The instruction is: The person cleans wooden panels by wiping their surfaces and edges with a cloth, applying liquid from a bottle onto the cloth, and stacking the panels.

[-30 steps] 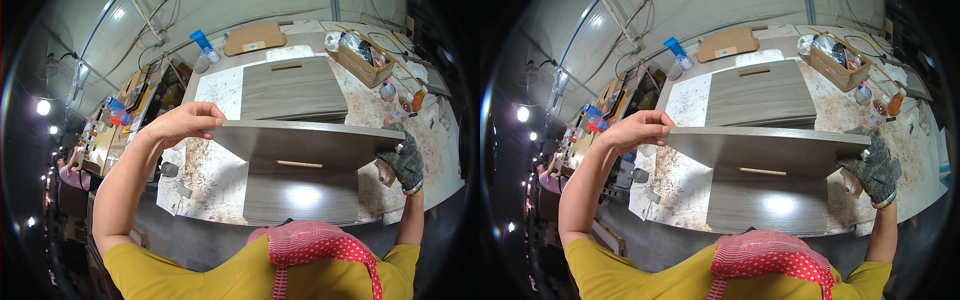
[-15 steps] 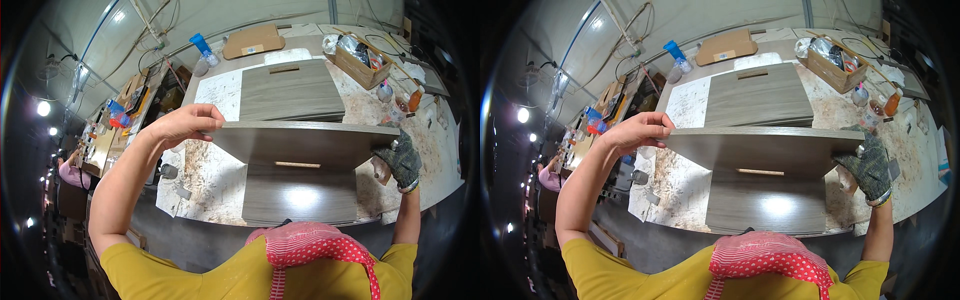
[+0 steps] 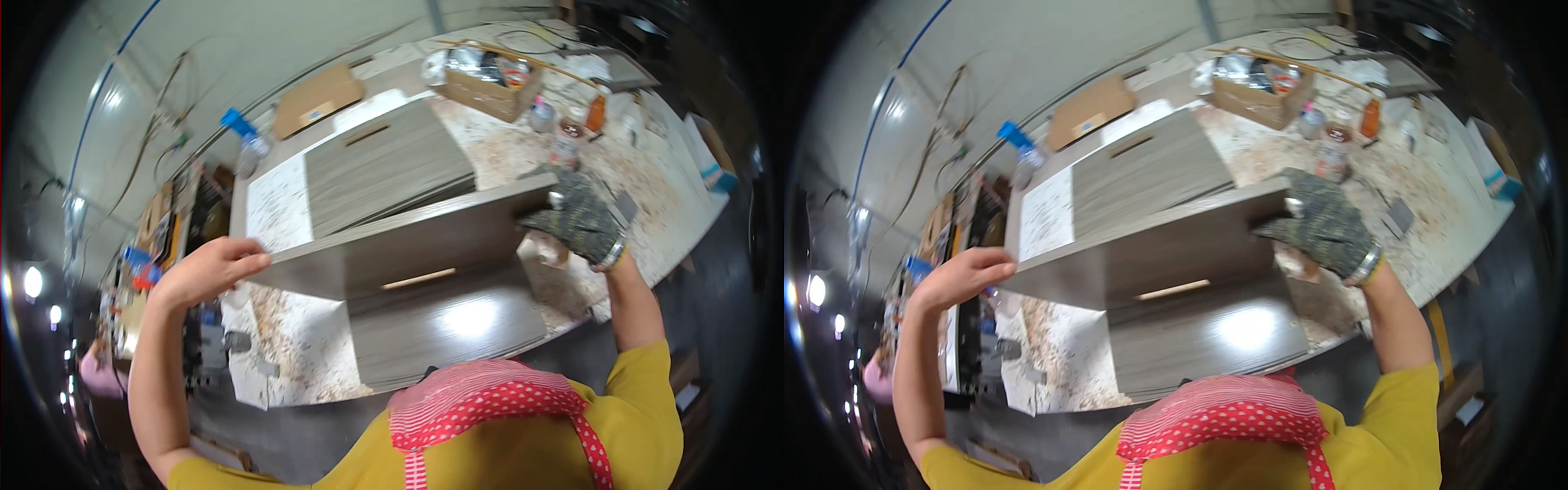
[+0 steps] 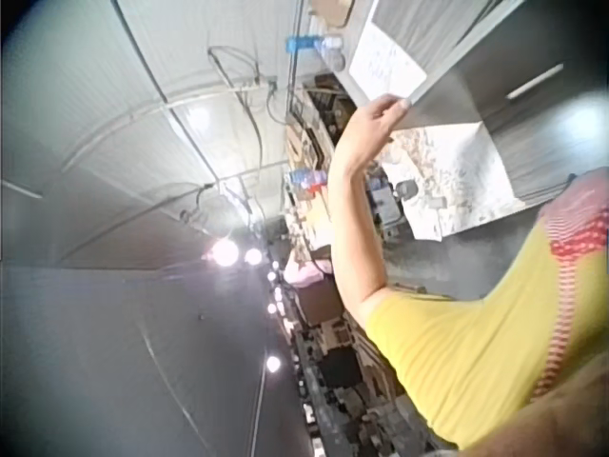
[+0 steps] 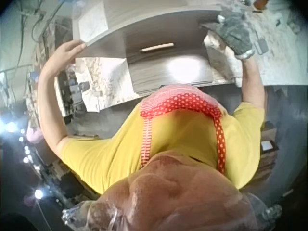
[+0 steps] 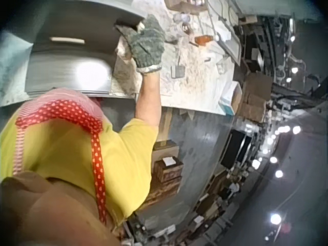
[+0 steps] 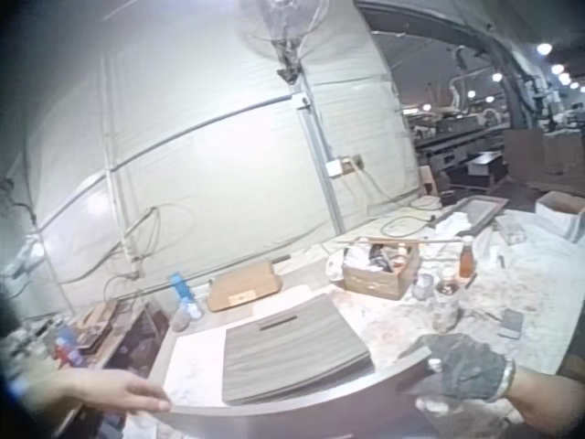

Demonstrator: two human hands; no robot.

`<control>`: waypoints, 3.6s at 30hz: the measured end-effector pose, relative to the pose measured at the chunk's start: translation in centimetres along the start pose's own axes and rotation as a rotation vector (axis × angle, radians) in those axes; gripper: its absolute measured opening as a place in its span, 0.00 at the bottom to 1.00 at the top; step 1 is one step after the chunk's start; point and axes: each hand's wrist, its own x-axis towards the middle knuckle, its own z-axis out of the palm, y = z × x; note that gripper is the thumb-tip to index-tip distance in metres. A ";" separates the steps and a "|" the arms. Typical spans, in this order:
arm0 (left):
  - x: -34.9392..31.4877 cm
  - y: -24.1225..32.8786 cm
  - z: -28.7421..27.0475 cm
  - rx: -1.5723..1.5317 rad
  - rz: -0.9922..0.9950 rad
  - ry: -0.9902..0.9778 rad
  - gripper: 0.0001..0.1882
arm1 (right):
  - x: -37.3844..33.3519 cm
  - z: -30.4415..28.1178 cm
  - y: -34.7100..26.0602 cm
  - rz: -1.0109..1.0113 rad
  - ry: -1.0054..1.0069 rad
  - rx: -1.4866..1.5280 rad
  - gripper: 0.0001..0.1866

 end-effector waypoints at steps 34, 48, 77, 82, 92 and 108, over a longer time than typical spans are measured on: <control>9.0 19.0 3.3 -0.399 0.302 -0.606 0.21 | 2.4 -2.1 -2.9 0.381 -0.030 0.329 0.32; 8.4 18.3 4.4 -0.600 0.307 -0.504 0.21 | 1.8 -1.6 -2.7 0.245 0.052 0.277 0.31; 8.6 17.9 4.8 -0.540 0.417 -0.466 0.20 | 2.5 -2.4 -3.7 0.368 0.015 0.310 0.32; 7.3 15.7 3.7 -0.174 0.502 -0.182 0.22 | 2.3 -1.2 -2.8 0.342 0.035 0.245 0.33; 7.7 13.6 7.4 0.210 0.729 0.540 0.15 | 3.2 -1.4 -3.0 0.302 0.033 0.215 0.33; 7.4 14.1 8.0 0.208 0.683 0.579 0.17 | 3.0 -1.3 -3.3 0.256 0.106 0.165 0.26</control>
